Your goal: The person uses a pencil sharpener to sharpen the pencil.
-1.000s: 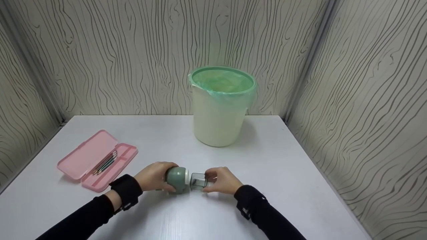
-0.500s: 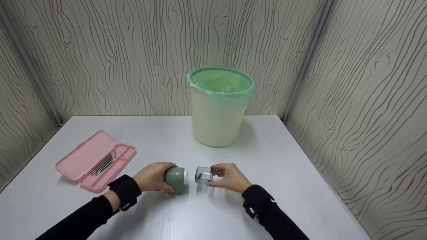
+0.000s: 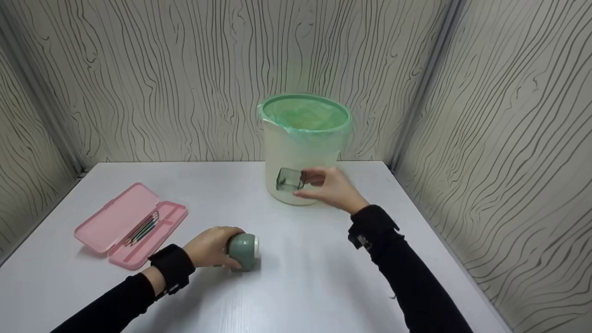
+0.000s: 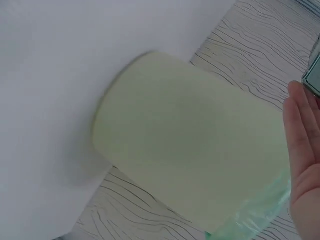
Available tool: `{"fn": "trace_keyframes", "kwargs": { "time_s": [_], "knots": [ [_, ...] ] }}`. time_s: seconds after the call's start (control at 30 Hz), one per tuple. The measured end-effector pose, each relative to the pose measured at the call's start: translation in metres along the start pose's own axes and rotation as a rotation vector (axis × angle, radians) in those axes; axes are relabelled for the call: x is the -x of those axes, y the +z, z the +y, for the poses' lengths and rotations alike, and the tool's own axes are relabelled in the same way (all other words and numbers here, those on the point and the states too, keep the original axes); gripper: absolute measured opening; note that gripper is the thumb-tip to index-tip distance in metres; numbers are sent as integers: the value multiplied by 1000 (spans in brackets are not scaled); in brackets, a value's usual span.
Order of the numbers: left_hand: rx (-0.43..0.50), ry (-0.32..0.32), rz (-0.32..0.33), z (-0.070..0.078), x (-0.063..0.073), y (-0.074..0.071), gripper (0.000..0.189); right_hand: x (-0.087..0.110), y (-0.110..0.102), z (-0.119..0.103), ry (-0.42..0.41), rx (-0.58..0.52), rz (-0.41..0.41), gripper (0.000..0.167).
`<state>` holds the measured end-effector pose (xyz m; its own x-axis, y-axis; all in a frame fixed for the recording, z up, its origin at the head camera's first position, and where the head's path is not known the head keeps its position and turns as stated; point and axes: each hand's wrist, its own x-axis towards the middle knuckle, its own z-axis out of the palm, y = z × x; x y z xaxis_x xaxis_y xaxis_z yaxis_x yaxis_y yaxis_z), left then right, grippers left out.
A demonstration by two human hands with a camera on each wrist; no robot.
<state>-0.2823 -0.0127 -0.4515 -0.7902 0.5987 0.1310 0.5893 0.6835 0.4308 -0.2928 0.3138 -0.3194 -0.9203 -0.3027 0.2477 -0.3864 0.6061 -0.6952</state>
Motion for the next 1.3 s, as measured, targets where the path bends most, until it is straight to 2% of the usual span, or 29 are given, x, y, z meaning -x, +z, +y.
{"fn": "trace_keyframes", "kwargs": {
  "time_s": [0.17,0.37,0.57,0.7,0.77,0.9,1.03,1.17,1.3],
  "knots": [
    [9,-4,1,0,0,-1,62,-25,-37,-26,44,59,76,60],
    [15,-10,-2,1,0,0,62,-49,-67,-41,117,174,217,67],
    [20,-12,2,2,1,-1,62,-73,-79,-44,161,323,313,60],
    [22,-8,-5,2,1,-2,62,-86,-79,-42,175,489,339,58],
    [25,-9,-9,2,0,-2,62,-92,-78,-40,171,591,352,51],
    [6,2,-3,0,1,-1,61,-103,-71,-36,101,838,364,31],
    [-4,12,-5,-1,0,-1,62,-113,-65,-31,-21,1063,341,21],
    [-2,4,-9,-1,0,-1,63,-122,-60,-28,-184,1270,322,19],
    [-3,0,-4,-2,-1,-1,62,-129,-58,-29,-339,1520,307,24]
  ]
}}
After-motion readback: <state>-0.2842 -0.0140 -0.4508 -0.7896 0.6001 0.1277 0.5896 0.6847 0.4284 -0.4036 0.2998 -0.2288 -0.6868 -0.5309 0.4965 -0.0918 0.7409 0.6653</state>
